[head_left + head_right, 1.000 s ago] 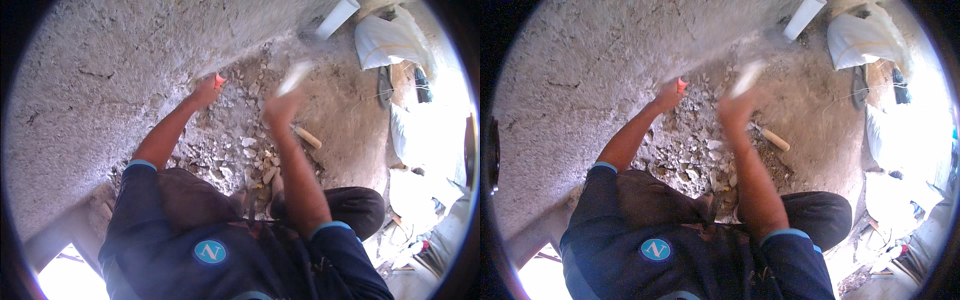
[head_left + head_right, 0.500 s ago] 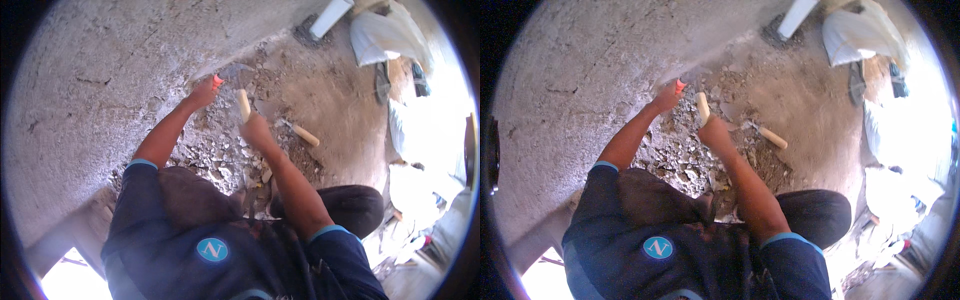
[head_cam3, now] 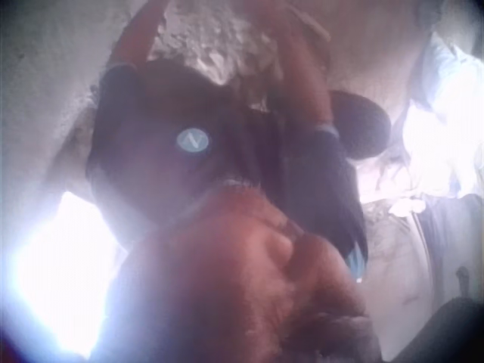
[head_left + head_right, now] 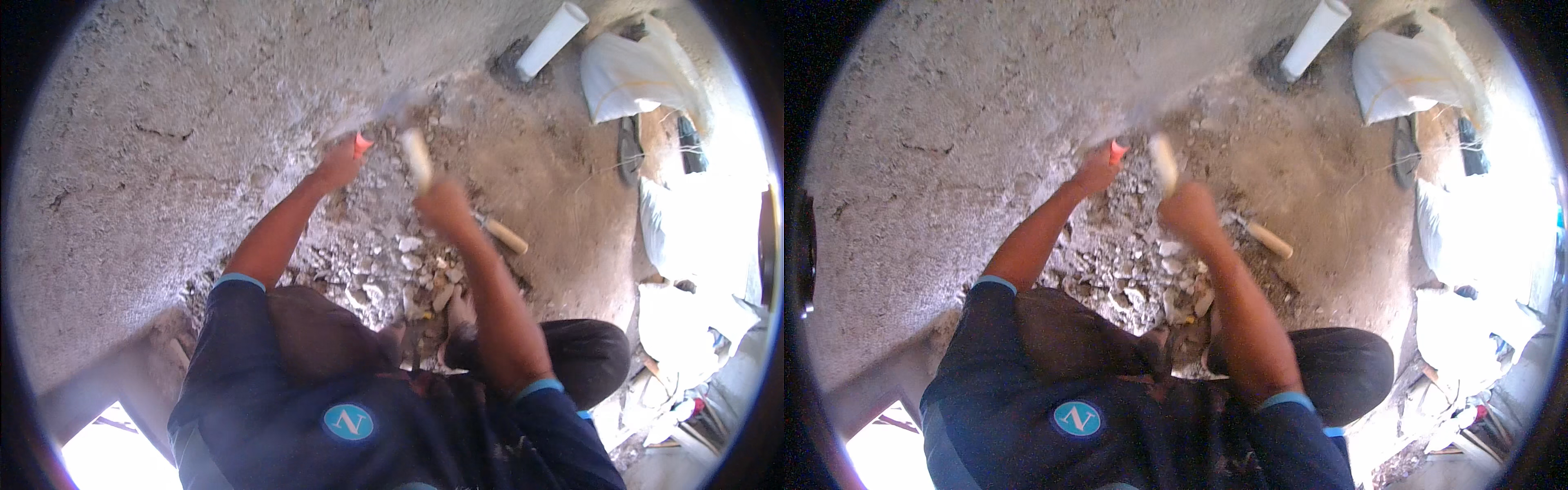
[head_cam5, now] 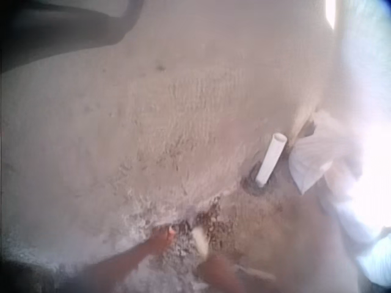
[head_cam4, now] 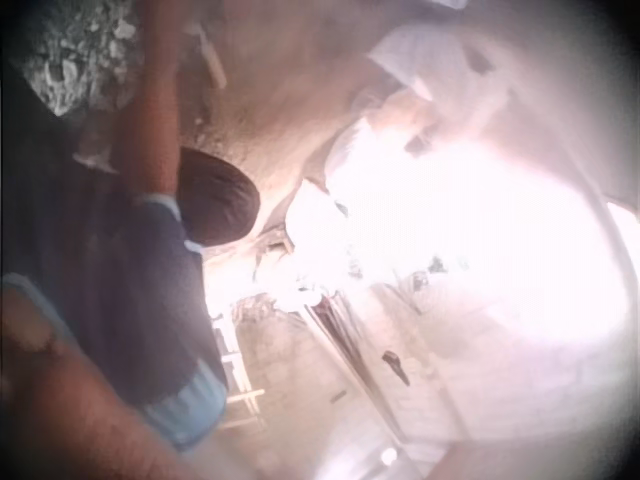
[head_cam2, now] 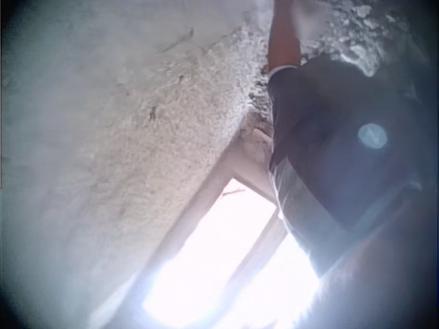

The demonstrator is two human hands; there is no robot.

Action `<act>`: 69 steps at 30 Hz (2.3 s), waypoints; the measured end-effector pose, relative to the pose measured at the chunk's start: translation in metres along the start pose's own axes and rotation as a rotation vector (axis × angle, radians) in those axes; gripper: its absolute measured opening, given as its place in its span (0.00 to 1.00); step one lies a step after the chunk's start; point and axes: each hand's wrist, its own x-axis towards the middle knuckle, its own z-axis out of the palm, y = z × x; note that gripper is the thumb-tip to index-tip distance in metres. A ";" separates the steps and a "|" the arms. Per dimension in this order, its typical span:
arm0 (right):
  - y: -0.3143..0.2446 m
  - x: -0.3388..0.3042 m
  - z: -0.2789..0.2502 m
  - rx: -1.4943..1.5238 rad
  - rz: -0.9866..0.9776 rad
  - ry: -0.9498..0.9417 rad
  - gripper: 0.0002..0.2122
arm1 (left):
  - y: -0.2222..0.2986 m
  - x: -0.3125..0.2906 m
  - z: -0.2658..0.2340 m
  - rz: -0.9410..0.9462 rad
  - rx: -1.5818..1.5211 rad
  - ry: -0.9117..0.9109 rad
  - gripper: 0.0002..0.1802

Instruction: The person chips away at a concrete wall and floor area using a hammer and a chisel, clearing debris as they work.

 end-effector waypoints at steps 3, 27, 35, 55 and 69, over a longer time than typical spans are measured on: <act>-0.024 -0.003 -0.080 0.320 0.112 0.275 0.12 | -0.001 -0.002 -0.015 -0.117 -0.148 -0.210 0.21; 0.023 -0.003 -0.010 0.009 0.061 0.045 0.10 | 0.007 -0.001 -0.013 -0.075 0.023 -0.093 0.18; 0.019 -0.007 0.044 -0.183 0.041 0.392 0.15 | -0.013 0.017 0.000 -0.083 -0.121 -0.161 0.22; -0.009 -0.003 -0.090 0.572 0.123 0.208 0.09 | -0.003 0.001 -0.012 -0.125 -0.146 -0.136 0.18; -0.022 -0.006 -0.087 0.588 0.208 0.211 0.11 | -0.017 0.002 -0.001 -0.167 -0.104 -0.128 0.20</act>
